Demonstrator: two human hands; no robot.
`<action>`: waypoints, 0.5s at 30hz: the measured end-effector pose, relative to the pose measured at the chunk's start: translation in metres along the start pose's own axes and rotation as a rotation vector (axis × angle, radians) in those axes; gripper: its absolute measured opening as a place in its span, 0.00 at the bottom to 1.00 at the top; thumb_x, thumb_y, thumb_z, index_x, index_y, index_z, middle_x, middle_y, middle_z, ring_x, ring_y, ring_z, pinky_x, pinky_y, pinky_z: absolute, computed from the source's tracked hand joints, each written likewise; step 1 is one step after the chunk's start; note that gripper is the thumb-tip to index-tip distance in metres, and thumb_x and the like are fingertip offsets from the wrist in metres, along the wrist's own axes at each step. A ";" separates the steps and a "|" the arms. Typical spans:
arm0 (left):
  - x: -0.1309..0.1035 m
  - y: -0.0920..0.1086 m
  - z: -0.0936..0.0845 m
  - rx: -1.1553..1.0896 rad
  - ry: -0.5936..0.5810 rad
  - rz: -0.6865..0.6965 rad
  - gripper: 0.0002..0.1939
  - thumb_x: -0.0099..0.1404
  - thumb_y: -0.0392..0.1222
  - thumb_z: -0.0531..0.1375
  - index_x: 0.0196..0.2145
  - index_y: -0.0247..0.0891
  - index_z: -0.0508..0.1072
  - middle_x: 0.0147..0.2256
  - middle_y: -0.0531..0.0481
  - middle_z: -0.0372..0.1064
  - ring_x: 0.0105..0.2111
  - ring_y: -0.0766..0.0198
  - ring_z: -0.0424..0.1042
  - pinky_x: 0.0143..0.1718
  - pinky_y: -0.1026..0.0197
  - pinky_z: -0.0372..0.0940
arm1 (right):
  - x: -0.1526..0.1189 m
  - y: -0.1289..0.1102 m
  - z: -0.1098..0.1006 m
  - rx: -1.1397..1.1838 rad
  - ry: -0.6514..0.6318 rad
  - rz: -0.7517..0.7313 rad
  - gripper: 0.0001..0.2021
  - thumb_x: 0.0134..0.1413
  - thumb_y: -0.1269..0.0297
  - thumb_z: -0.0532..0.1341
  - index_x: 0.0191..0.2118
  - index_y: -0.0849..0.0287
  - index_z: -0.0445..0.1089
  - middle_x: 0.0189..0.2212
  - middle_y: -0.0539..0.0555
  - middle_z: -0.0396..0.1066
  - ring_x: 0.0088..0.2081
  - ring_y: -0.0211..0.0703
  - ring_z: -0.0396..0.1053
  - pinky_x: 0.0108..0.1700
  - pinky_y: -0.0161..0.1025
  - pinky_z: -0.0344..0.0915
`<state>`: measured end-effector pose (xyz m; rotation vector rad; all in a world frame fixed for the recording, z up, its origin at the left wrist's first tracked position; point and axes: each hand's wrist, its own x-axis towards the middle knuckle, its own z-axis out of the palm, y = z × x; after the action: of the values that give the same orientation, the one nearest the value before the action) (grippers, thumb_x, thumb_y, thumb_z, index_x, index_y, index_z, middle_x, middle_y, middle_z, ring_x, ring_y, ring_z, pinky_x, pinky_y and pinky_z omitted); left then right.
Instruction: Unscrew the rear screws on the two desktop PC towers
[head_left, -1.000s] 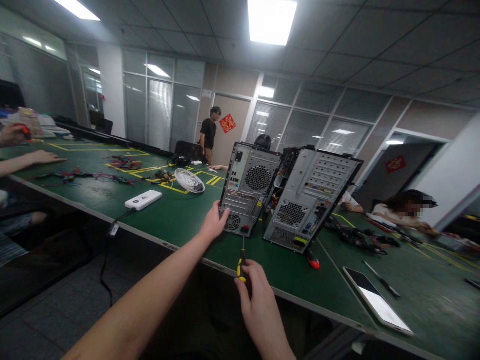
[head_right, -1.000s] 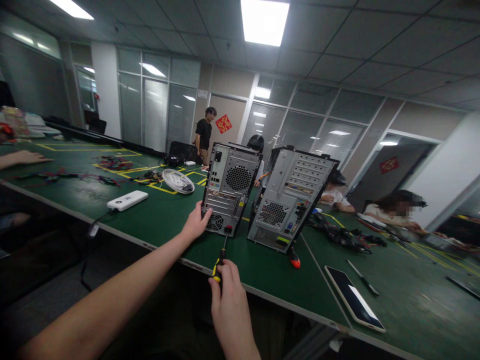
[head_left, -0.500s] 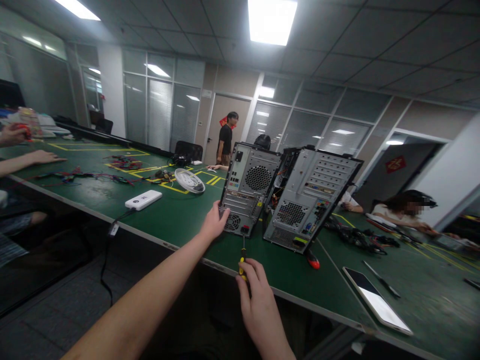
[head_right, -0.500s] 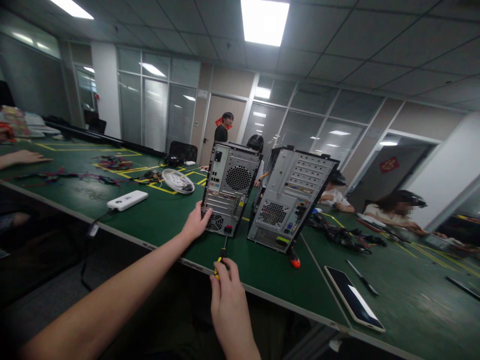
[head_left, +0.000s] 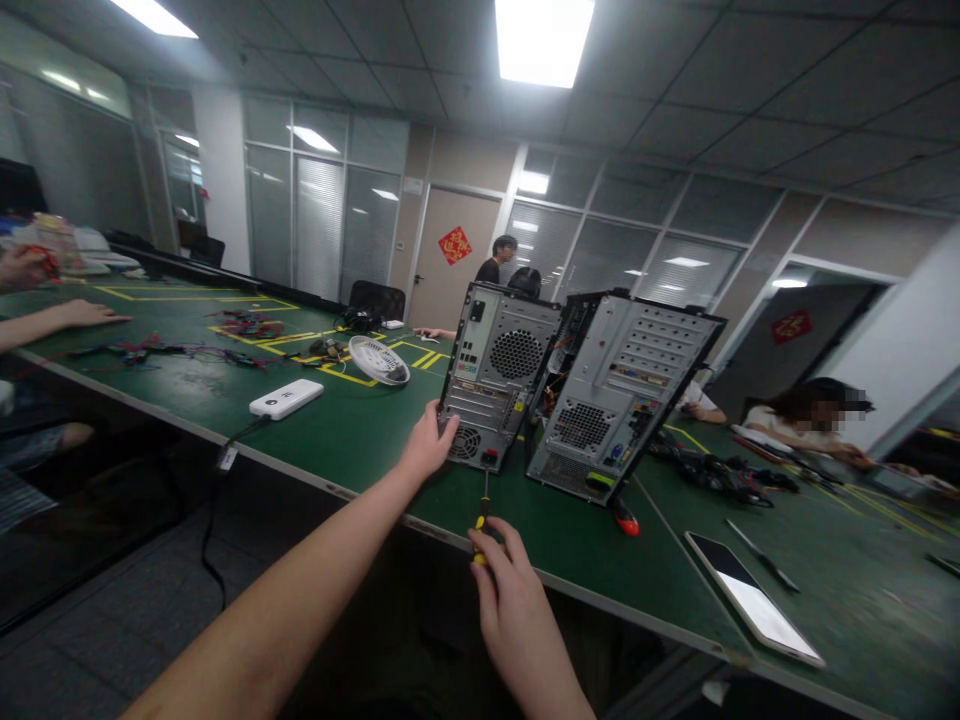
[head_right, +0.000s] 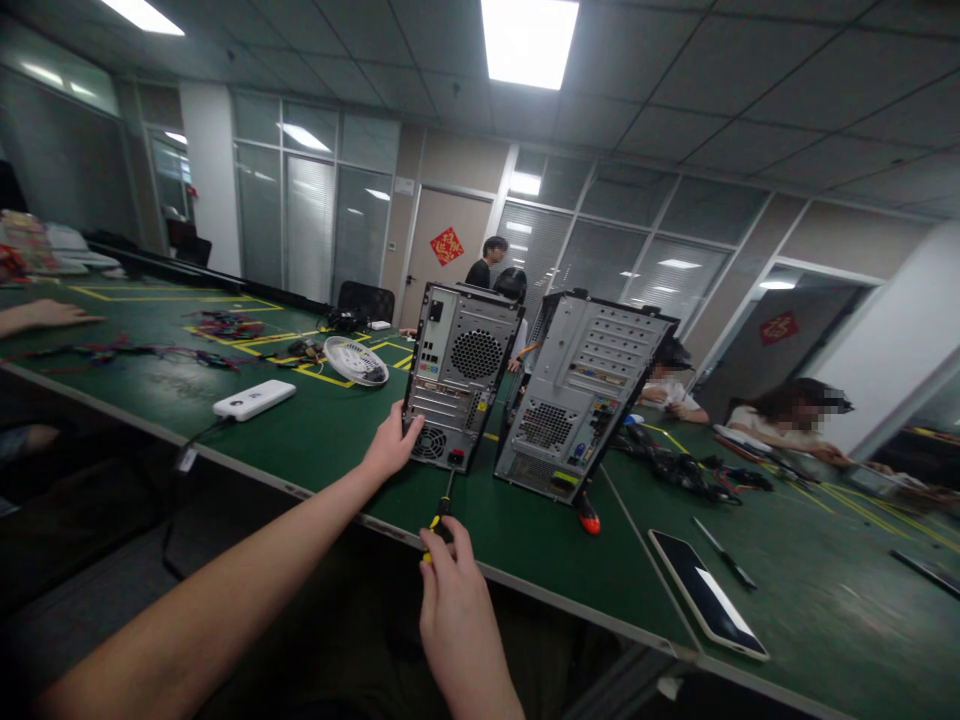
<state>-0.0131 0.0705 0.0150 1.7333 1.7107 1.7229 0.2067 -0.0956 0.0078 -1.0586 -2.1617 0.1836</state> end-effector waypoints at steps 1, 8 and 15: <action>0.000 0.000 0.000 -0.001 0.001 -0.002 0.28 0.73 0.55 0.52 0.62 0.34 0.61 0.54 0.31 0.74 0.54 0.45 0.75 0.57 0.43 0.67 | 0.000 0.001 0.000 -0.001 0.002 0.002 0.19 0.67 0.73 0.53 0.57 0.56 0.74 0.62 0.62 0.67 0.55 0.50 0.76 0.58 0.47 0.74; 0.000 0.000 0.000 -0.008 0.001 -0.007 0.28 0.73 0.56 0.52 0.62 0.35 0.61 0.53 0.31 0.74 0.53 0.45 0.76 0.56 0.43 0.67 | 0.000 0.003 0.001 0.010 0.041 0.001 0.18 0.67 0.72 0.54 0.55 0.55 0.76 0.60 0.61 0.69 0.55 0.50 0.76 0.57 0.45 0.74; -0.001 0.003 -0.002 -0.024 -0.004 -0.012 0.27 0.73 0.55 0.53 0.62 0.35 0.61 0.54 0.31 0.74 0.53 0.45 0.75 0.57 0.43 0.67 | 0.001 0.002 -0.001 -0.010 0.020 0.012 0.17 0.68 0.72 0.54 0.55 0.57 0.75 0.60 0.63 0.69 0.57 0.53 0.74 0.59 0.48 0.72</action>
<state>-0.0124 0.0675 0.0176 1.7113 1.6879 1.7269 0.2078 -0.0942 0.0079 -1.0750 -2.1410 0.1678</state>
